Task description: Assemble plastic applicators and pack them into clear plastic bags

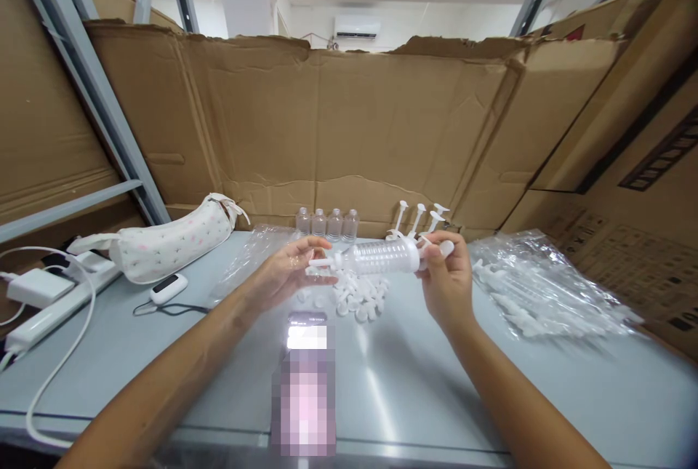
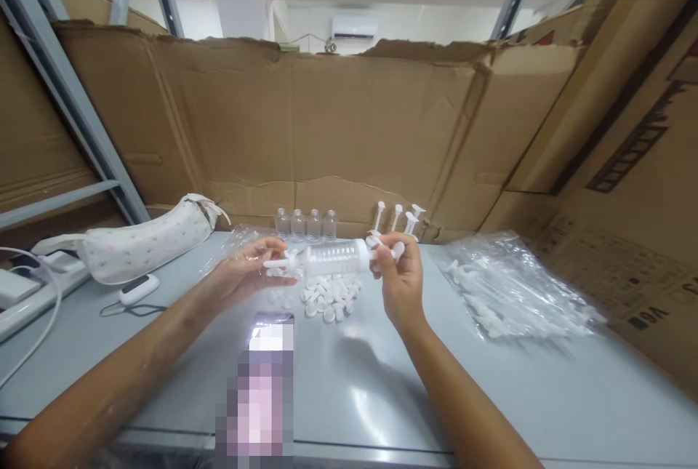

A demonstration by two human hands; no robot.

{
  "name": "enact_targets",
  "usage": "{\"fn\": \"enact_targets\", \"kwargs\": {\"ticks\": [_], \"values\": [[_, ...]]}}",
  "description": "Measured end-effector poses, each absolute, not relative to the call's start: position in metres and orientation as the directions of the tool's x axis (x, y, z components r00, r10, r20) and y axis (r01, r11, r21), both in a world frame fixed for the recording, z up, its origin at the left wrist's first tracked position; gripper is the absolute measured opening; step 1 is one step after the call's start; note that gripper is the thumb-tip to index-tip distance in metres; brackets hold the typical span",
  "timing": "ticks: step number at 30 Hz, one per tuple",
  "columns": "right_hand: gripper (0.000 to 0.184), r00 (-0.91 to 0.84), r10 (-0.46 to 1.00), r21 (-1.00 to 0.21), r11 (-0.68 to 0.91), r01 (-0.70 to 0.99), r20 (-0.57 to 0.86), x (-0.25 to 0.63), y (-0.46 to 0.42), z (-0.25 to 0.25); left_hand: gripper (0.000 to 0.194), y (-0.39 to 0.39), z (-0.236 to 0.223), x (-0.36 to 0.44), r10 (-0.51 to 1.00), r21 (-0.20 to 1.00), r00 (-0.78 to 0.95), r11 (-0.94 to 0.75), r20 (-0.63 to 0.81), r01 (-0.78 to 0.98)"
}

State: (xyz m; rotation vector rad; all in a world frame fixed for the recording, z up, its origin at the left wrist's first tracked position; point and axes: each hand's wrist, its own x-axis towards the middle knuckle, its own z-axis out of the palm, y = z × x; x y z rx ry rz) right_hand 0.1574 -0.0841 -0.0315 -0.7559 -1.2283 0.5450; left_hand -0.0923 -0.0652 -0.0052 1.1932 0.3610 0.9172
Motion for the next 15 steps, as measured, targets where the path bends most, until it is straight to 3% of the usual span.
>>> {"fn": "enact_targets", "kwargs": {"ticks": [3,7,15], "values": [[0.023,0.242,0.713,-0.745,0.663,0.07,0.658,0.161,-0.083,-0.031,0.018,-0.066,-0.006,-0.092,0.76,0.912,0.617,0.084,0.203,-0.402],[0.021,0.168,0.735,-0.746,0.666,0.002,0.657,0.16,-0.083,-0.031,0.012,-0.067,-0.007,-0.086,0.73,0.921,0.658,0.103,0.187,-0.376],[0.03,0.049,0.853,-0.854,0.521,-0.014,0.52,0.141,-0.09,-0.036,0.026,-0.055,-0.023,-0.067,0.73,0.898,0.666,0.178,0.154,-0.403]]}}
